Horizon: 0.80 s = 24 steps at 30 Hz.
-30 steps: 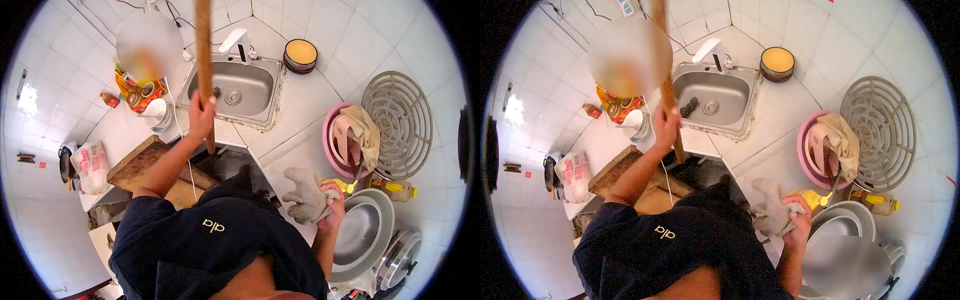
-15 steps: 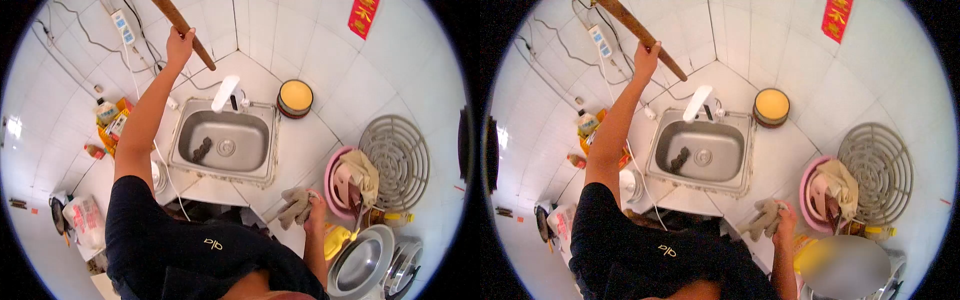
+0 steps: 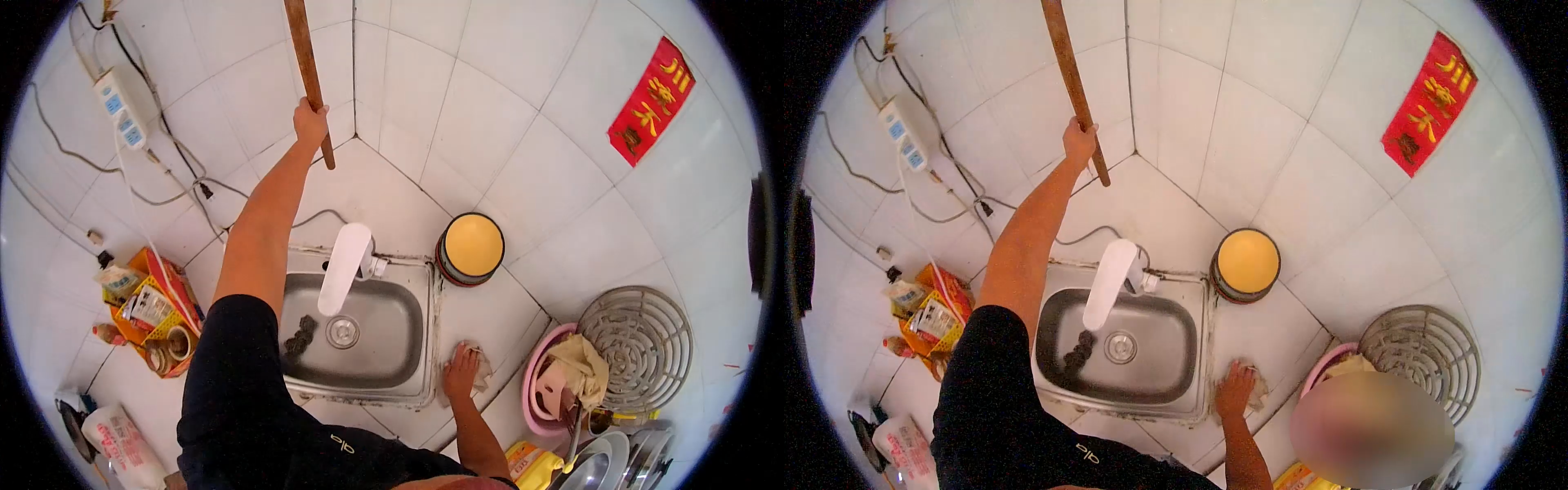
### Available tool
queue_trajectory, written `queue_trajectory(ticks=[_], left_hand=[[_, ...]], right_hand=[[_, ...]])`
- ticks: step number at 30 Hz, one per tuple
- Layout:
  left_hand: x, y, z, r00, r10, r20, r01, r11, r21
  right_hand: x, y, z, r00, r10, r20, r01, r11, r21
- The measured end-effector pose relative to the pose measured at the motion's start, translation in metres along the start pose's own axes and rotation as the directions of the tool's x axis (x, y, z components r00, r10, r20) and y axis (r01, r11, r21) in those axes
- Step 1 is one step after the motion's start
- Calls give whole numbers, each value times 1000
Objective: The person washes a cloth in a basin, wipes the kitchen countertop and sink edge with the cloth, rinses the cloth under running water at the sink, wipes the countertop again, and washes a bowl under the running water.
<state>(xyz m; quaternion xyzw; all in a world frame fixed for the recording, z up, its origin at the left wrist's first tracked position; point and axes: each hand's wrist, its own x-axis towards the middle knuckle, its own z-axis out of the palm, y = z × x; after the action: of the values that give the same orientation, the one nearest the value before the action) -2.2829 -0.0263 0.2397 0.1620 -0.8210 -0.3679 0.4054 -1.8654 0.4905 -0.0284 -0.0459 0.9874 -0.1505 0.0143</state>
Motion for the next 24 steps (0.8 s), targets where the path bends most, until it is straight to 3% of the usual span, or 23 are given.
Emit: queue_trajectory(ticks=[4,10,13,16,19,22,24], left_hand=[[5,-24,43,998,-23,61,27,998,-54],[22,-70,111,992,-70,104,65,997,51],[23,-70,122,986,-76,146,73,997,24],[30,-97,149,992,-15,127,2,995,103],[35,-106,161,982,-87,167,72,993,99],[43,-114,170,983,-68,170,55,995,80],[48,-119,174,980,-79,185,56,990,126]], right_hand=[[4,-9,-16,999,-27,20,27,999,-34],[14,-16,-20,998,-7,66,13,995,-102],[15,-18,-26,983,39,180,-21,995,-101],[15,-13,-19,988,9,157,11,992,-127],[14,-11,-18,988,-13,152,34,990,-139],[13,-10,-17,992,-112,63,120,983,-136],[16,-14,-20,992,-91,84,104,980,-167]])
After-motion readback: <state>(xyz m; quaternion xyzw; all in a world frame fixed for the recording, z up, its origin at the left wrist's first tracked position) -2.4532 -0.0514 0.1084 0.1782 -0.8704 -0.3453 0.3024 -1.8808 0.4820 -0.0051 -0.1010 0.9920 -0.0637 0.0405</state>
